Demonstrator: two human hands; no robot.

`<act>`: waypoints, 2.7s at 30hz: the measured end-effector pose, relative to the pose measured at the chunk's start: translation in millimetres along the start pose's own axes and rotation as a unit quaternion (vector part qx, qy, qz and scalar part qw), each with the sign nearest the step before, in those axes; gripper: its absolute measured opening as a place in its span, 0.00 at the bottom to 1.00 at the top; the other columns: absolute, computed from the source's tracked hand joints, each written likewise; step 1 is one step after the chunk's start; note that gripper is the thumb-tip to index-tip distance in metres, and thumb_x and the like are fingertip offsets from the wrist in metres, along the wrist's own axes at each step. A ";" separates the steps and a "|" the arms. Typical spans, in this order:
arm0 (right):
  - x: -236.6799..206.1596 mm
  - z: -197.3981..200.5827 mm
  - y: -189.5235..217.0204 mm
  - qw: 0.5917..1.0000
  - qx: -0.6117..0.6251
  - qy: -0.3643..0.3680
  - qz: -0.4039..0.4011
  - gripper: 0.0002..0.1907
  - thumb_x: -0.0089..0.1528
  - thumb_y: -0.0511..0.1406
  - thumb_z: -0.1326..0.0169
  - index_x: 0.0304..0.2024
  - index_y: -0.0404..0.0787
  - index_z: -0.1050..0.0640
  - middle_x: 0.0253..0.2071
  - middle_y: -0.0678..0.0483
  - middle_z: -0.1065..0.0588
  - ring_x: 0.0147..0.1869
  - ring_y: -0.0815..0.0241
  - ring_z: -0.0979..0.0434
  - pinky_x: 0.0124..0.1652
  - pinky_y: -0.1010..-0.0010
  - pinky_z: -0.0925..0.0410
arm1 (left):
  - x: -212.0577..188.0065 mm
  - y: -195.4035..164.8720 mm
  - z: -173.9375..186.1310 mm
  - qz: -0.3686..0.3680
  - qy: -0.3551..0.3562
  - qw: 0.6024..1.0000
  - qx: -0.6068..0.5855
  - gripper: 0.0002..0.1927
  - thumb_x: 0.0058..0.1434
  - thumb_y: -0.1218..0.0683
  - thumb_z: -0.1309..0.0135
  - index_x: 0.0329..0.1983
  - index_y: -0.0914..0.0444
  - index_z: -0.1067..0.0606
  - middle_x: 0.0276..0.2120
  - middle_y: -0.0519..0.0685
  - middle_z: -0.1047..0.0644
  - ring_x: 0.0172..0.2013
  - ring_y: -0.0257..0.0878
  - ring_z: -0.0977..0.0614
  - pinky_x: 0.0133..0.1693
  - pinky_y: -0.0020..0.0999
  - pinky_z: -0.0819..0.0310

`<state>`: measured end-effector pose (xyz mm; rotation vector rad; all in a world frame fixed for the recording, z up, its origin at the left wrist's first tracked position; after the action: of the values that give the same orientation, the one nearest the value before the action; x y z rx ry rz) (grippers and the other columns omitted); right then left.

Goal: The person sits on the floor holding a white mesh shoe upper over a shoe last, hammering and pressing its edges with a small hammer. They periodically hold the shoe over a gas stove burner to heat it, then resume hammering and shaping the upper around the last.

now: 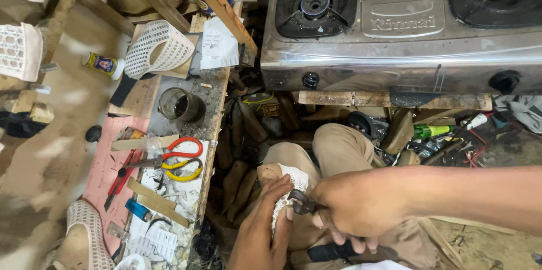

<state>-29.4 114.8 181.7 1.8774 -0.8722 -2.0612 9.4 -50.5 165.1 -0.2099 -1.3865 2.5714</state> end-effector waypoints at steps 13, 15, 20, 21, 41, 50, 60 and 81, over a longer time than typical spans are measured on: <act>57.5 -31.4 6.5 0.890 -0.101 -0.370 0.248 0.18 0.60 0.30 0.51 0.53 0.38 0.33 0.36 0.41 0.21 0.43 0.35 0.20 0.40 0.47 0.29 | 6.0 39.2 20.5 0.306 -0.089 0.904 -0.285 0.18 0.64 0.52 0.50 0.52 0.61 0.18 0.59 0.43 0.20 0.53 0.38 0.19 0.39 0.38 0.16; 59.3 -34.0 -2.2 0.901 -0.109 -0.347 0.237 0.26 0.55 0.27 0.50 0.57 0.39 0.34 0.39 0.40 0.22 0.44 0.33 0.22 0.40 0.45 0.30 | 4.4 39.2 18.2 0.300 -0.075 0.913 -0.265 0.19 0.63 0.52 0.51 0.53 0.60 0.19 0.58 0.42 0.21 0.55 0.36 0.19 0.41 0.39 0.15; 34.4 -31.4 -9.9 0.918 -0.115 -0.280 0.257 0.17 0.56 0.27 0.52 0.47 0.39 0.29 0.38 0.44 0.21 0.41 0.40 0.19 0.37 0.49 0.29 | -5.2 16.2 17.9 0.080 -0.134 0.984 -0.087 0.15 0.68 0.56 0.51 0.54 0.66 0.23 0.57 0.54 0.19 0.61 0.42 0.20 0.59 0.38 0.29; 35.0 -32.8 -14.5 0.948 -0.082 -0.223 0.212 0.14 0.58 0.27 0.54 0.47 0.40 0.29 0.35 0.46 0.21 0.39 0.45 0.19 0.38 0.52 0.28 | -9.1 15.5 16.8 0.067 -0.149 0.984 -0.069 0.15 0.67 0.57 0.51 0.54 0.67 0.24 0.57 0.55 0.19 0.61 0.43 0.19 0.60 0.38 0.29; 15.4 -37.7 -20.5 0.998 0.001 0.060 -0.007 0.16 0.71 0.41 0.59 0.55 0.38 0.31 0.36 0.50 0.21 0.30 0.55 0.19 0.31 0.66 0.23 | -40.4 28.3 -28.7 -0.056 -0.022 0.996 0.062 0.20 0.62 0.60 0.46 0.59 0.67 0.27 0.63 0.60 0.25 0.69 0.59 0.31 0.65 0.52 0.36; 54.8 -55.4 -17.9 0.946 -0.100 -0.221 0.214 0.19 0.68 0.39 0.53 0.59 0.40 0.33 0.25 0.41 0.24 0.33 0.37 0.21 0.34 0.51 0.31 | -49.5 58.9 -6.2 0.100 -0.157 0.964 -0.187 0.20 0.67 0.59 0.53 0.59 0.68 0.21 0.64 0.58 0.23 0.70 0.50 0.31 0.56 0.51 0.28; 82.3 -58.5 -21.9 0.857 -0.252 -0.371 0.255 0.15 0.61 0.32 0.48 0.48 0.32 0.32 0.38 0.38 0.24 0.38 0.36 0.21 0.35 0.49 0.29 | -42.1 84.0 -13.1 0.071 -0.273 0.953 -0.110 0.13 0.65 0.60 0.47 0.48 0.69 0.18 0.59 0.59 0.20 0.66 0.51 0.24 0.64 0.45 0.35; 38.0 -25.6 6.0 0.948 -0.221 -0.186 0.133 0.24 0.59 0.35 0.44 0.55 0.34 0.32 0.38 0.38 0.21 0.49 0.39 0.20 0.44 0.51 0.29 | -37.7 51.1 -24.0 -0.034 -0.246 0.969 -0.003 0.17 0.64 0.63 0.49 0.57 0.70 0.22 0.62 0.59 0.23 0.69 0.55 0.28 0.64 0.47 0.34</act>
<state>-12.3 82.7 153.2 1.1016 -0.6214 -2.2338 45.3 -68.0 110.1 0.5030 -1.5139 2.6689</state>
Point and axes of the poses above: each hand's wrist, its own x-axis towards the middle knuckle, its own z-axis out of the back of the hand, y = z × x, the point moved 6 cm from there along x, towards the middle knuckle
